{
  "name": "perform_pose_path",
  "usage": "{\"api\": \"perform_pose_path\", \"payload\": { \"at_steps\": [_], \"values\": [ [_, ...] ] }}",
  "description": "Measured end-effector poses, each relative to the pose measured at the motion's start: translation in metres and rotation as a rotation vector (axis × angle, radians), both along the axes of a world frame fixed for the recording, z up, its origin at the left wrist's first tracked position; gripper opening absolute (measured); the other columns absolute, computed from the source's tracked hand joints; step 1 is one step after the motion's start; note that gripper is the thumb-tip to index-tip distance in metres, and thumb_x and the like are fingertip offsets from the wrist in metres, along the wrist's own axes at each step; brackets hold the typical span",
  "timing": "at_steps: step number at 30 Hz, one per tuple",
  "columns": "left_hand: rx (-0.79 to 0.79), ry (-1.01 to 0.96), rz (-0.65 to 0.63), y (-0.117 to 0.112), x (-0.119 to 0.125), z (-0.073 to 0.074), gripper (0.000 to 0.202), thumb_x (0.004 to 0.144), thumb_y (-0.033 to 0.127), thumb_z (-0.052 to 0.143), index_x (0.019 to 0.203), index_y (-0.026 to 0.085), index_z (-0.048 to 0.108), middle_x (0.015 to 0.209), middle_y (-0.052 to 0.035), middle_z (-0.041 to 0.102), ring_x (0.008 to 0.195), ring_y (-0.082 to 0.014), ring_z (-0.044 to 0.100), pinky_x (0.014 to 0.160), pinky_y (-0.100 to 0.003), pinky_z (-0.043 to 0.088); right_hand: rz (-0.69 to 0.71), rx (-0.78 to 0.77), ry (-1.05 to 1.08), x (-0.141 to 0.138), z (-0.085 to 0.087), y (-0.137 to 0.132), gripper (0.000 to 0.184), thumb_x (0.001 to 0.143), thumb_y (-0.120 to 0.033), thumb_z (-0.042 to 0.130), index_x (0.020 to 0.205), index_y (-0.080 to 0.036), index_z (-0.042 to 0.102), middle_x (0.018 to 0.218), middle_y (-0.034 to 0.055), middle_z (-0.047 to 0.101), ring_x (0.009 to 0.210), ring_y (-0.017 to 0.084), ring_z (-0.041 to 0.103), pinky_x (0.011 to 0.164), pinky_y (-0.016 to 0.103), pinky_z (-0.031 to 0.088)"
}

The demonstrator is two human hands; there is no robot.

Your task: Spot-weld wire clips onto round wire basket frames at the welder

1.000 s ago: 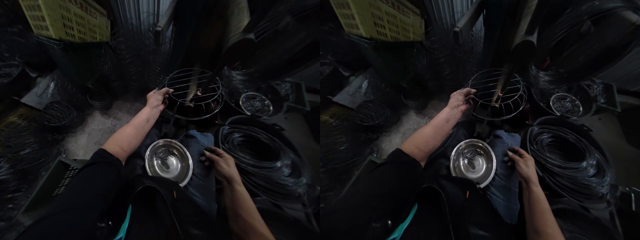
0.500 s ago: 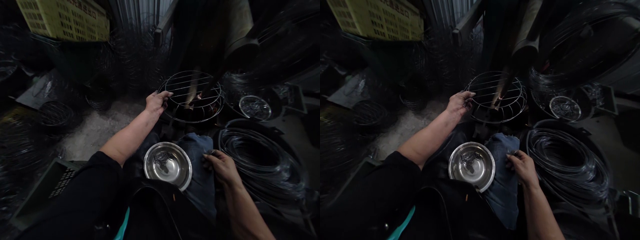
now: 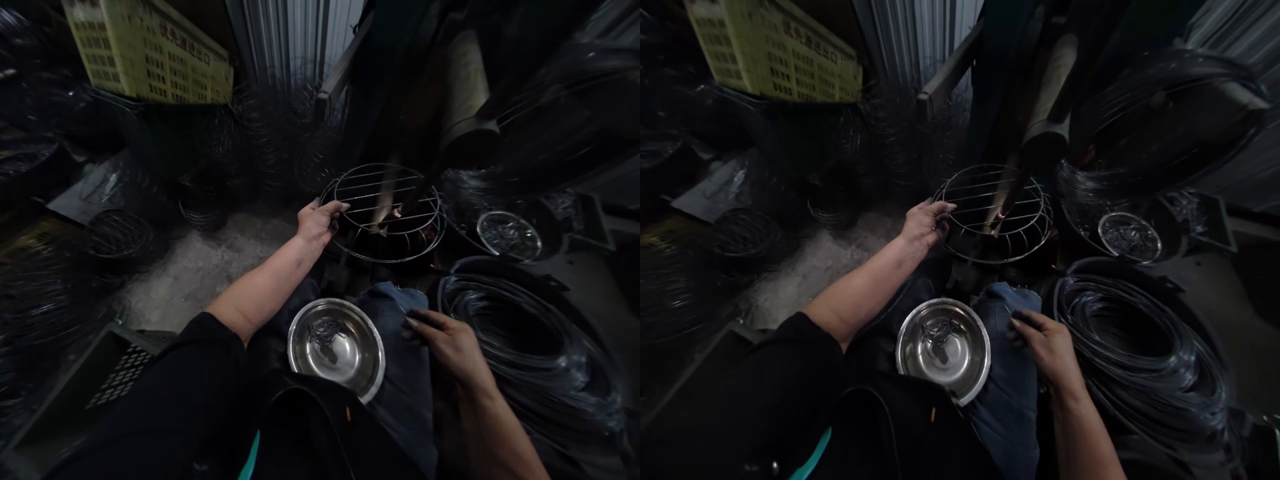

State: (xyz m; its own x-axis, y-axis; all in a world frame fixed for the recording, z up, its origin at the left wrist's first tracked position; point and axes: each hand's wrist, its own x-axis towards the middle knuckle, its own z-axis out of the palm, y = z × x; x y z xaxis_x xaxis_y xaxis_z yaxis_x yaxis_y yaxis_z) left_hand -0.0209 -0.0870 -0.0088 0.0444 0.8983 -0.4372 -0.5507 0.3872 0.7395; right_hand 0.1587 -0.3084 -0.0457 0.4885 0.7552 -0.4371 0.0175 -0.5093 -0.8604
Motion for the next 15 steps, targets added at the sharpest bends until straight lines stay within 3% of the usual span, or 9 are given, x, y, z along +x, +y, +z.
{"api": "perform_pose_path", "payload": {
  "at_steps": [4,7,10,15],
  "values": [
    [0.045,-0.010,0.010,-0.002,0.005,0.001,0.040,0.053,0.003,0.076,0.073,0.020,0.046,0.054,0.0073,0.054,0.049,-0.0059,0.046,0.046,-0.018,0.028,0.027,0.221,-0.156,-0.014,0.030,0.044,0.043,0.056,-0.047,0.085,0.085,-0.016,0.078,0.060,0.0036,0.071,0.048,0.020,0.065,0.047,0.029,0.053],
    [0.090,-0.005,0.016,-0.003,0.007,0.002,0.038,0.053,0.004,0.076,0.073,0.020,0.048,0.055,0.0073,0.054,0.048,-0.0063,0.046,0.044,-0.019,0.027,0.012,0.308,-0.319,-0.027,0.041,0.079,0.035,0.068,-0.048,0.079,0.086,-0.017,0.078,0.060,0.0034,0.071,0.051,0.020,0.067,0.048,0.028,0.052],
    [0.139,0.011,0.020,-0.001,0.007,0.003,0.036,0.053,0.005,0.077,0.074,0.019,0.051,0.056,0.0084,0.052,0.047,-0.0058,0.047,0.043,-0.019,0.027,-0.031,0.337,-0.351,-0.040,0.041,0.102,0.030,0.074,-0.046,0.074,0.086,-0.018,0.078,0.062,0.0043,0.071,0.058,0.022,0.070,0.052,0.028,0.054],
    [0.159,-0.016,0.046,0.005,0.004,0.001,0.038,0.051,0.008,0.083,0.072,0.019,0.053,0.060,0.0084,0.052,0.048,-0.0051,0.048,0.042,-0.019,0.027,-0.195,0.490,-0.091,-0.060,0.028,0.108,0.029,0.071,-0.041,0.076,0.085,-0.016,0.075,0.067,0.0024,0.070,0.054,0.019,0.068,0.049,0.028,0.055]
  ]
}}
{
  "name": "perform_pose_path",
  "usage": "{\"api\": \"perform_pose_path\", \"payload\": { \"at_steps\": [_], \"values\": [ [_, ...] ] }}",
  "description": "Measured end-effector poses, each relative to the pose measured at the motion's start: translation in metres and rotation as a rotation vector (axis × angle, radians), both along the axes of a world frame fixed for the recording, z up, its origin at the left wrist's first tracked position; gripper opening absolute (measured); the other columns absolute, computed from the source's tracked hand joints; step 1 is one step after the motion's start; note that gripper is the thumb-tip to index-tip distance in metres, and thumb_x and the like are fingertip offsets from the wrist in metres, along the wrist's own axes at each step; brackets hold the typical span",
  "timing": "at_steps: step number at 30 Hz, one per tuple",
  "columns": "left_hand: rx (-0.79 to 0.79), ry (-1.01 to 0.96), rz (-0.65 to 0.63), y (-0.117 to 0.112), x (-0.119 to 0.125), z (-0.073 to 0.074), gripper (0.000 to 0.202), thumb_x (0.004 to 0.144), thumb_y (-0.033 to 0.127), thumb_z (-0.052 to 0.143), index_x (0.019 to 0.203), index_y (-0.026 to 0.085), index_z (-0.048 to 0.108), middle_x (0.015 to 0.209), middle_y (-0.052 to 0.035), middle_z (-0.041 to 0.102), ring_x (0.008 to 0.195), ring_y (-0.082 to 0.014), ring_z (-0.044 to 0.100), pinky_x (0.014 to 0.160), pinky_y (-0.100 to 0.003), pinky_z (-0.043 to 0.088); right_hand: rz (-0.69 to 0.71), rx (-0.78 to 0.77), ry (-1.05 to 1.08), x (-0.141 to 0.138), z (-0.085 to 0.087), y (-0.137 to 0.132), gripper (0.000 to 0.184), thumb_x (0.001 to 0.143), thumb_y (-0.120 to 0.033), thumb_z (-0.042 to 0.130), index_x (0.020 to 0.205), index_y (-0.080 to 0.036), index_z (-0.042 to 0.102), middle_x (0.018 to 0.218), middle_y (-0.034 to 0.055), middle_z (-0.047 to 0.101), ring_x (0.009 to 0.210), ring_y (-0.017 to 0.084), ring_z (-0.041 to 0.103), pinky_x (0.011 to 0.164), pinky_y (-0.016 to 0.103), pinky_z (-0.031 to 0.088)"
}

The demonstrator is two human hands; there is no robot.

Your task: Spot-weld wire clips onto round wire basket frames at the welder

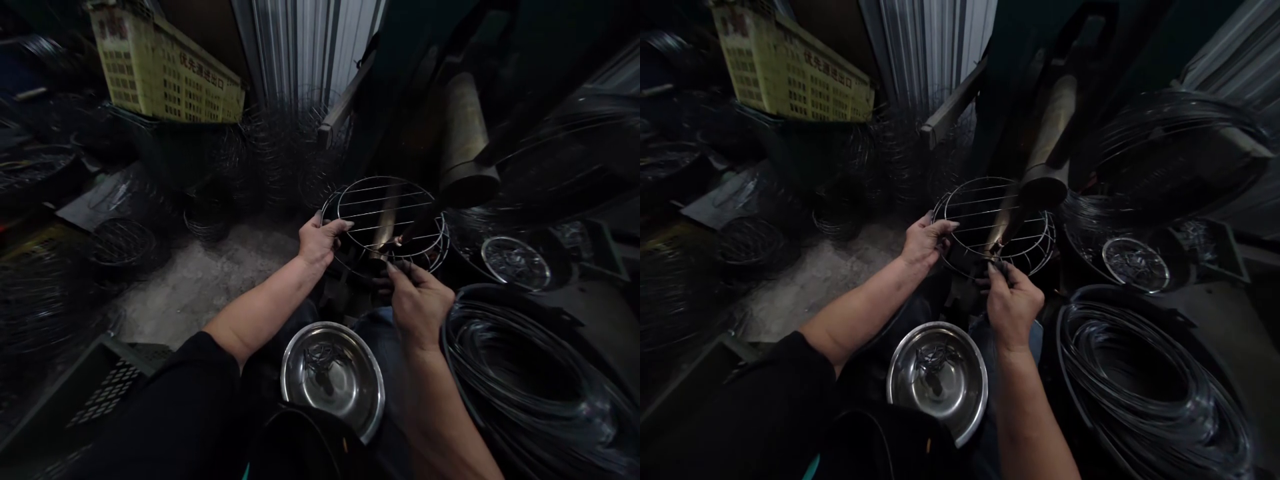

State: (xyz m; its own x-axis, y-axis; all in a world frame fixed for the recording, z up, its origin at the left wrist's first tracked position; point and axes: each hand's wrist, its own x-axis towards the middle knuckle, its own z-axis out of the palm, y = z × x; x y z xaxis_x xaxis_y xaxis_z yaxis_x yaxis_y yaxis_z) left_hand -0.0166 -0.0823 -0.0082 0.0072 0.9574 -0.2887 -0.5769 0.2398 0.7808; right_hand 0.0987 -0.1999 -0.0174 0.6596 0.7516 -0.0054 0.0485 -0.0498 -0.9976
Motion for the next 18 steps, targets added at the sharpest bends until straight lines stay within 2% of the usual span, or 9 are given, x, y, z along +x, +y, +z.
{"api": "perform_pose_path", "payload": {
  "at_steps": [2,5,9,18],
  "values": [
    [0.004,-0.010,-0.004,0.002,0.000,-0.001,0.038,0.049,0.008,0.084,0.072,0.018,0.055,0.063,0.0078,0.053,0.049,-0.0049,0.048,0.042,-0.019,0.027,-0.072,0.068,0.070,-0.006,-0.006,-0.002,0.029,0.069,-0.040,0.079,0.084,-0.016,0.073,0.068,0.0010,0.069,0.055,0.019,0.069,0.051,0.028,0.057],
    [0.033,-0.001,-0.017,0.003,0.001,0.000,0.038,0.048,0.009,0.085,0.072,0.018,0.057,0.064,0.0070,0.054,0.050,-0.0047,0.048,0.042,-0.018,0.027,-0.137,0.129,0.067,-0.011,-0.011,-0.004,0.029,0.070,-0.040,0.080,0.084,-0.017,0.071,0.071,0.0004,0.068,0.060,0.018,0.069,0.056,0.029,0.060],
    [0.032,-0.003,-0.033,0.007,0.001,0.003,0.036,0.049,0.008,0.083,0.073,0.018,0.058,0.064,0.0062,0.055,0.051,-0.0053,0.049,0.043,-0.019,0.027,-0.129,0.175,0.026,-0.012,-0.014,0.003,0.025,0.075,-0.039,0.079,0.083,-0.018,0.069,0.072,-0.0005,0.068,0.060,0.017,0.070,0.058,0.029,0.061],
    [-0.015,-0.014,-0.003,0.018,0.005,0.004,0.038,0.051,0.002,0.078,0.081,0.018,0.060,0.060,0.0078,0.053,0.048,-0.0054,0.048,0.042,-0.019,0.025,-0.184,0.248,0.116,-0.013,-0.025,0.013,0.023,0.069,-0.033,0.083,0.080,-0.017,0.071,0.073,-0.0014,0.067,0.060,0.015,0.069,0.065,0.029,0.062]
  ]
}}
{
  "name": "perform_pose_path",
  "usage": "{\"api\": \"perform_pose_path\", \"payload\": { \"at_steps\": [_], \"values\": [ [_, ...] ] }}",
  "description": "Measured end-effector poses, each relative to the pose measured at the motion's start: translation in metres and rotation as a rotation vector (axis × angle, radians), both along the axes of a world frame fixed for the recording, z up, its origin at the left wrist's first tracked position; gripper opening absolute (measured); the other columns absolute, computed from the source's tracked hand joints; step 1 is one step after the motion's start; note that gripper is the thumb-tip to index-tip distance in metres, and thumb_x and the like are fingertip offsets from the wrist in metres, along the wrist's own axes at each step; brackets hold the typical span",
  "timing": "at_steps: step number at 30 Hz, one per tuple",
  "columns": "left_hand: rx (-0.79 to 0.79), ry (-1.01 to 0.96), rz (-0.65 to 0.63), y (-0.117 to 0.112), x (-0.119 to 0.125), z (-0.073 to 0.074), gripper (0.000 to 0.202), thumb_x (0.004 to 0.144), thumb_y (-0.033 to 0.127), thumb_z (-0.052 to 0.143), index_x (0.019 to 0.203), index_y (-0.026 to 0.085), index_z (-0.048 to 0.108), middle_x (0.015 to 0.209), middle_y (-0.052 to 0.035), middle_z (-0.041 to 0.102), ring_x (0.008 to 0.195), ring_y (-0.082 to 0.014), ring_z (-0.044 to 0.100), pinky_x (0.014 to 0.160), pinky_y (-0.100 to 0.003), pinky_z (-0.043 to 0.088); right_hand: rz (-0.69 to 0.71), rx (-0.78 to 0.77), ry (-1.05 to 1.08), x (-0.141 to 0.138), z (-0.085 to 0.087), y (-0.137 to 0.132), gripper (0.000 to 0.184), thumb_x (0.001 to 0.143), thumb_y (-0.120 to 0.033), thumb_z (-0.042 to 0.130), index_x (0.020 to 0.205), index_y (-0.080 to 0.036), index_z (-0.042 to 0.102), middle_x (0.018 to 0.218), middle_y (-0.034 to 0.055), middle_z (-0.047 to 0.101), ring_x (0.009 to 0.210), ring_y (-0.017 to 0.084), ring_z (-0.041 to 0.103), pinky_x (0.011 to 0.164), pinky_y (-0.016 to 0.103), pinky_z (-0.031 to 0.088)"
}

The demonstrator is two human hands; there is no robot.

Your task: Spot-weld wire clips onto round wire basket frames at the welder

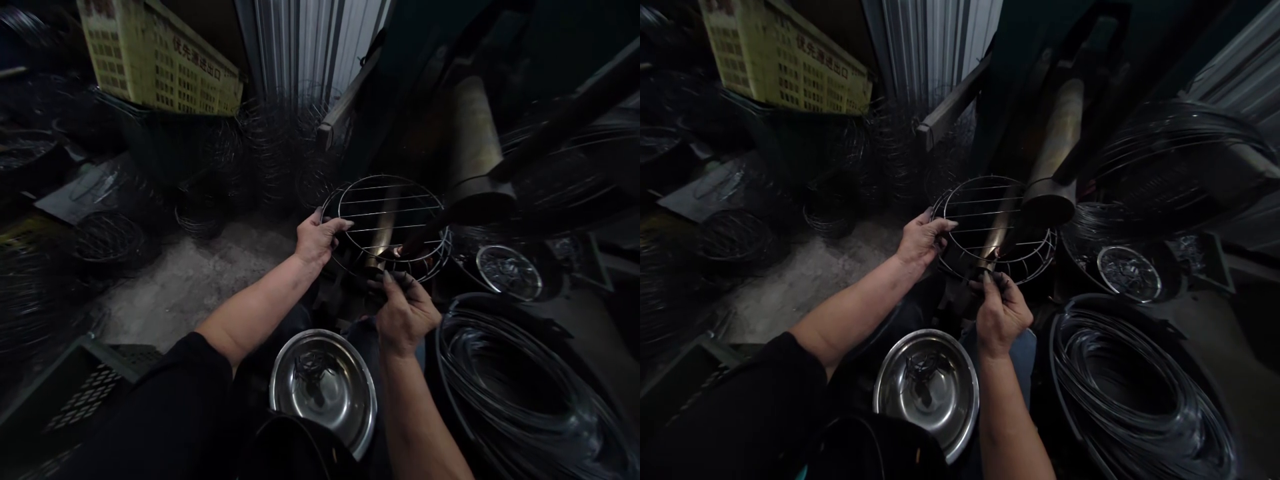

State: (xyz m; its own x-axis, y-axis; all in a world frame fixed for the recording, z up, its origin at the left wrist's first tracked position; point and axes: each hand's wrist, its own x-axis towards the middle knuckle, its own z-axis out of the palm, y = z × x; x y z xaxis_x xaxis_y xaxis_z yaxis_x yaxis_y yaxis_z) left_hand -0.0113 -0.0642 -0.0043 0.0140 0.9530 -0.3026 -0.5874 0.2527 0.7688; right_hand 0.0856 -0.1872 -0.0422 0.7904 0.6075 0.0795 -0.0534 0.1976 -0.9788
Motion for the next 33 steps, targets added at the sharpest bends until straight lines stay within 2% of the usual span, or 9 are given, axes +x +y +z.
{"api": "perform_pose_path", "payload": {
  "at_steps": [4,13,19,26,30,33],
  "values": [
    [-0.001,0.004,-0.020,0.001,0.003,0.002,0.033,0.052,0.004,0.079,0.075,0.017,0.058,0.058,0.0064,0.055,0.050,-0.0061,0.050,0.042,-0.019,0.025,-0.016,0.020,0.043,0.000,0.003,0.002,0.022,0.067,-0.031,0.084,0.080,-0.017,0.072,0.072,-0.0019,0.068,0.059,0.014,0.068,0.062,0.027,0.061],
    [-0.057,0.041,-0.017,0.005,0.009,0.002,0.031,0.050,0.006,0.077,0.069,0.018,0.054,0.056,0.0049,0.057,0.051,-0.0066,0.047,0.043,-0.019,0.024,-0.026,0.018,0.065,0.005,0.007,0.013,0.026,0.062,-0.034,0.084,0.077,-0.017,0.072,0.067,-0.0038,0.067,0.054,0.013,0.065,0.055,0.027,0.061],
    [-0.043,0.088,-0.012,0.006,0.009,0.005,0.033,0.051,0.006,0.075,0.077,0.017,0.058,0.058,0.0047,0.057,0.053,-0.0074,0.048,0.044,-0.020,0.024,-0.013,0.066,0.094,0.006,0.008,0.014,0.021,0.060,-0.029,0.085,0.072,-0.016,0.072,0.065,-0.0039,0.066,0.054,0.011,0.063,0.052,0.025,0.060],
    [-0.067,0.132,-0.017,0.004,0.009,0.006,0.031,0.055,0.006,0.075,0.075,0.018,0.055,0.056,0.0067,0.052,0.053,-0.0066,0.044,0.046,-0.021,0.023,-0.022,0.081,0.120,0.004,0.010,0.018,0.022,0.058,-0.029,0.086,0.068,-0.016,0.071,0.061,-0.0037,0.065,0.048,0.012,0.062,0.046,0.024,0.056],
    [-0.059,0.182,-0.074,0.007,0.003,0.003,0.033,0.057,0.010,0.079,0.080,0.018,0.057,0.064,0.0051,0.056,0.057,-0.0076,0.049,0.051,-0.021,0.031,0.009,-0.010,0.102,0.015,0.008,0.002,0.032,0.063,-0.040,0.086,0.080,-0.016,0.075,0.068,-0.0013,0.069,0.053,0.015,0.067,0.050,0.026,0.057],
    [0.014,0.209,-0.117,0.021,-0.004,0.006,0.034,0.059,0.015,0.083,0.084,0.017,0.060,0.067,0.0029,0.059,0.059,-0.0095,0.053,0.053,-0.023,0.035,-0.028,-0.169,-0.150,0.030,0.008,-0.023,0.039,0.073,-0.050,0.080,0.095,-0.017,0.078,0.078,0.0023,0.074,0.064,0.017,0.071,0.057,0.028,0.058]
  ]
}}
